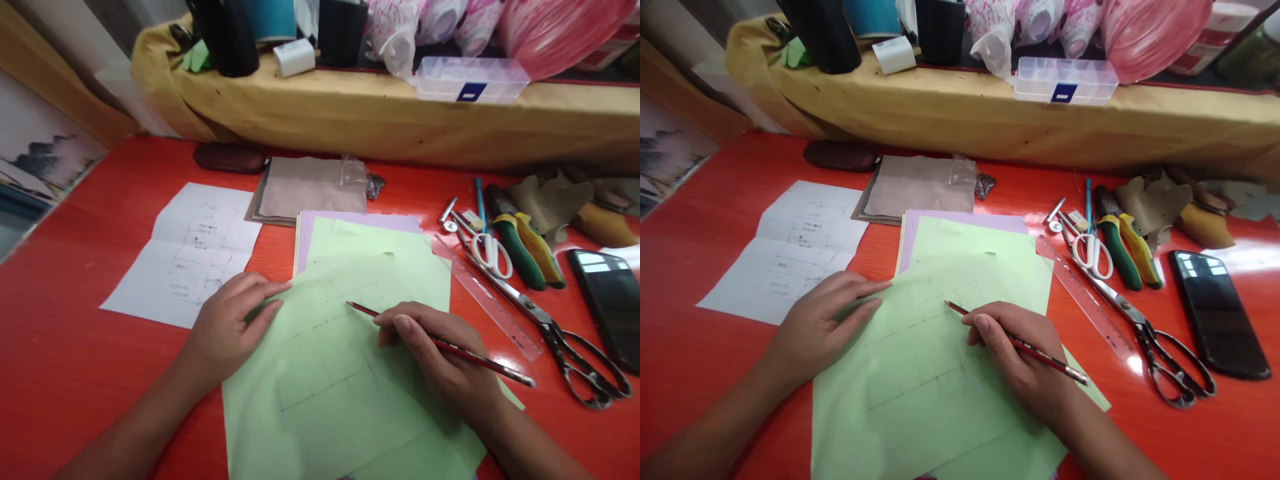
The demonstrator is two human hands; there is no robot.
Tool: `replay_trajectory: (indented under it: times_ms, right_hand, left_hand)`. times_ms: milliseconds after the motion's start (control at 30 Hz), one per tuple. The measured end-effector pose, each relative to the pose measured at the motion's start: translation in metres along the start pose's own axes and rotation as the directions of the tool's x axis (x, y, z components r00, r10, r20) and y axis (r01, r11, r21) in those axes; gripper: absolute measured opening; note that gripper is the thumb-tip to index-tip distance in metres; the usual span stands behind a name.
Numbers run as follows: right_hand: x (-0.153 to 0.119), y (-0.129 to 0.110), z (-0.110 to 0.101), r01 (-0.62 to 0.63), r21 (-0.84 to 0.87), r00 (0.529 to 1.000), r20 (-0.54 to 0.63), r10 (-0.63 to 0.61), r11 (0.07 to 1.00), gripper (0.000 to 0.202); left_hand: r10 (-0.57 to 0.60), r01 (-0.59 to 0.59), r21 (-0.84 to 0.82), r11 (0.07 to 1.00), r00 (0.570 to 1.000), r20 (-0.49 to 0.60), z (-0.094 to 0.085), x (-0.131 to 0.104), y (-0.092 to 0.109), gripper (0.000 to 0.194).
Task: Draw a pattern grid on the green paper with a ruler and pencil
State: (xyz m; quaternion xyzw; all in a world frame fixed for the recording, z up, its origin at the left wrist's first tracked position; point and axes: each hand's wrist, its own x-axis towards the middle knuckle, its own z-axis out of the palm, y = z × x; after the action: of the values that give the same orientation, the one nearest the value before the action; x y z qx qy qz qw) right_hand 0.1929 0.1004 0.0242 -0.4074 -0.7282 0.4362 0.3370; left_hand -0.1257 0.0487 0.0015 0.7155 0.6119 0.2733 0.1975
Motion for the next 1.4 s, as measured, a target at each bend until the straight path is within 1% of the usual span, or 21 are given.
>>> replay_trajectory:
  times_ms: [333,700,933,1033,1400]
  right_hand:
    - [0.0027,-0.0009,0.0004,-0.022,-0.032,1.000,0.001,0.022,0.999,0.026]
    - [0.0020,-0.0010,0.0000,-0.019,-0.030,1.000,0.022,0.020,0.999,0.025]
    - [0.0034,-0.0022,0.0005,0.001,-0.043,1.000,0.007,0.000,0.999,0.025]
    - [0.0049,-0.0031,0.0007,-0.009,-0.050,1.000,0.014,0.010,0.999,0.026]
    - [0.0043,-0.0033,0.0008,-0.016,-0.009,1.000,0.004,0.016,1.000,0.025]
  left_hand:
    - [-0.008,0.008,0.017,1.000,1.000,0.007,-0.0010,0.0015,0.0006,0.026]
    - [-0.011,0.010,0.015,1.000,1.000,0.009,-0.0002,0.0012,0.0014,0.027]
    - [-0.010,0.010,0.020,1.000,1.000,0.004,-0.0011,0.0013,0.0019,0.027]
    - [-0.015,0.015,0.022,1.000,1.000,0.007,-0.0011,0.0017,0.0024,0.027]
    - [0.001,-0.001,0.026,1.000,1.000,-0.003,-0.0012,0.0013,0.0011,0.027]
